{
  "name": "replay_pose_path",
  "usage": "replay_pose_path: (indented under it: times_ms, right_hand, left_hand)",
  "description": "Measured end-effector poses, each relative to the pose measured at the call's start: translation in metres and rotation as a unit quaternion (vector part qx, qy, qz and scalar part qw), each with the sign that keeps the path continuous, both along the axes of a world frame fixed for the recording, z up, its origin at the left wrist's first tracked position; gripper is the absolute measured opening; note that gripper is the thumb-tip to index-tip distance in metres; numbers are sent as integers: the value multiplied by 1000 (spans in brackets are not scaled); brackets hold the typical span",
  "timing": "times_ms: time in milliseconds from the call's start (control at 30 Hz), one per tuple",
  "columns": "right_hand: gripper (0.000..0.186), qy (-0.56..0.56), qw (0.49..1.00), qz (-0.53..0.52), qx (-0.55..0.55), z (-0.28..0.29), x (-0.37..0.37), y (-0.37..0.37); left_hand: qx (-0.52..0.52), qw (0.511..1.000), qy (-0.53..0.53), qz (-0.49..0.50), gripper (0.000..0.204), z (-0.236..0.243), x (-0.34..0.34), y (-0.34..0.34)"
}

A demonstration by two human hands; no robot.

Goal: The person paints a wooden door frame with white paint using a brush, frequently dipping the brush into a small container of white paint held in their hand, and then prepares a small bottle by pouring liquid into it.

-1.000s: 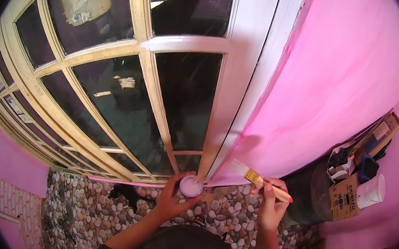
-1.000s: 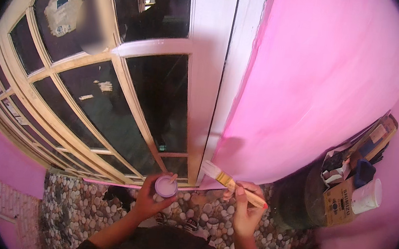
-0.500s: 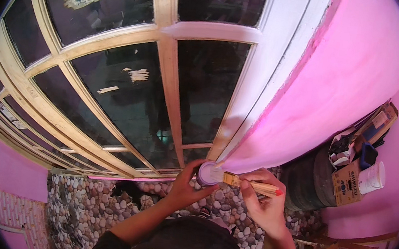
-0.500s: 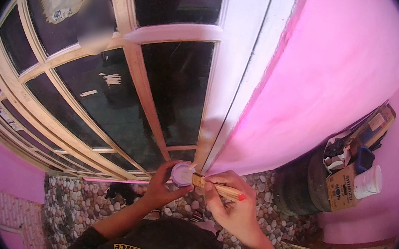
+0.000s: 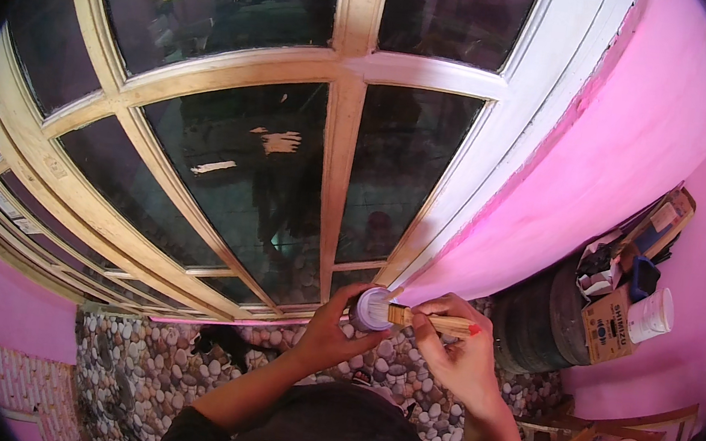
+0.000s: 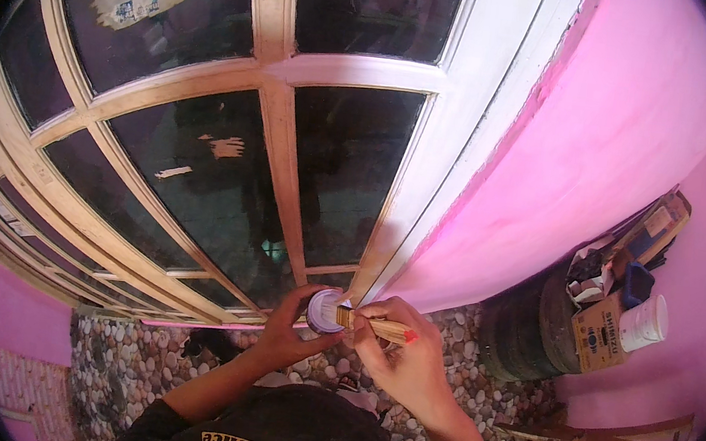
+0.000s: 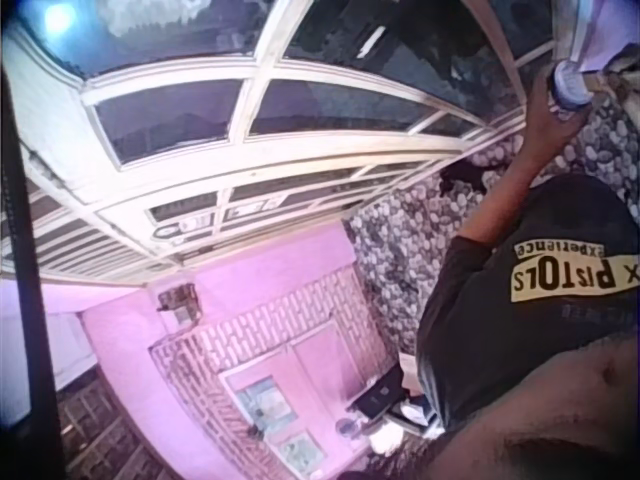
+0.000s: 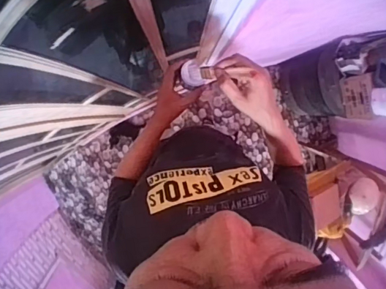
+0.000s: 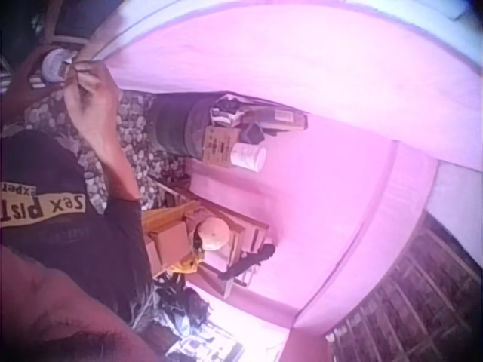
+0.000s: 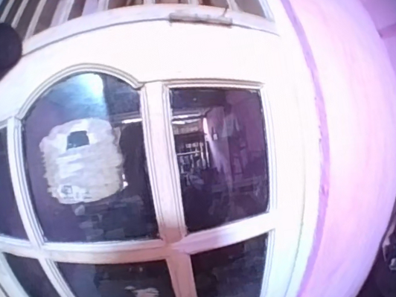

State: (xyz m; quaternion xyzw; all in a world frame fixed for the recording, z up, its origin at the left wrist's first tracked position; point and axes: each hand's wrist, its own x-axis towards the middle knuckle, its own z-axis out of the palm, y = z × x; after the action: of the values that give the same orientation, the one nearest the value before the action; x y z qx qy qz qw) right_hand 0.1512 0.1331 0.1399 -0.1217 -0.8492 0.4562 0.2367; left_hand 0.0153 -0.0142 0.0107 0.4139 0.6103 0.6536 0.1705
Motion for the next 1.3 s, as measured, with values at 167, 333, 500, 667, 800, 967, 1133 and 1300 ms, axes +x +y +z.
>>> replay_pose_path:
  times_ms: [167,333,500,667,800,967,1133,1300]
  right_hand:
    - [10,61,992,-32,-104,-16,3,7]
    - [10,101,958,-69,-260,-18,-3,11]
    - [11,127,937,-102,-310,-27,-2,19]
    - [17,151,928,-121,-319,-35,1,18]
    - [18,167,921,-126,-330,-32,4,18]
    - [21,193,900,-129,-368,-36,7,25]
    - [21,205,860,-135,-447,-41,8,30]
    - [21,195,839,-138,-489,-40,8,32]
  left_hand:
    - [4,1000,2,-4,80,-3,-6,1]
    - [10,1000,3,-1,80,-6,-10,3]
    - [4,1000,7,-9,80,1,-14,8]
    - [-5,1000,-2,-19,80,4,-15,12]
    - [-7,1000,3,-14,81,5,-15,14]
    - [-2,999,37,6,81,10,-13,23]
    - [12,998,68,2,80,10,-17,30]
    - [23,999,34,0,76,12,-17,34]
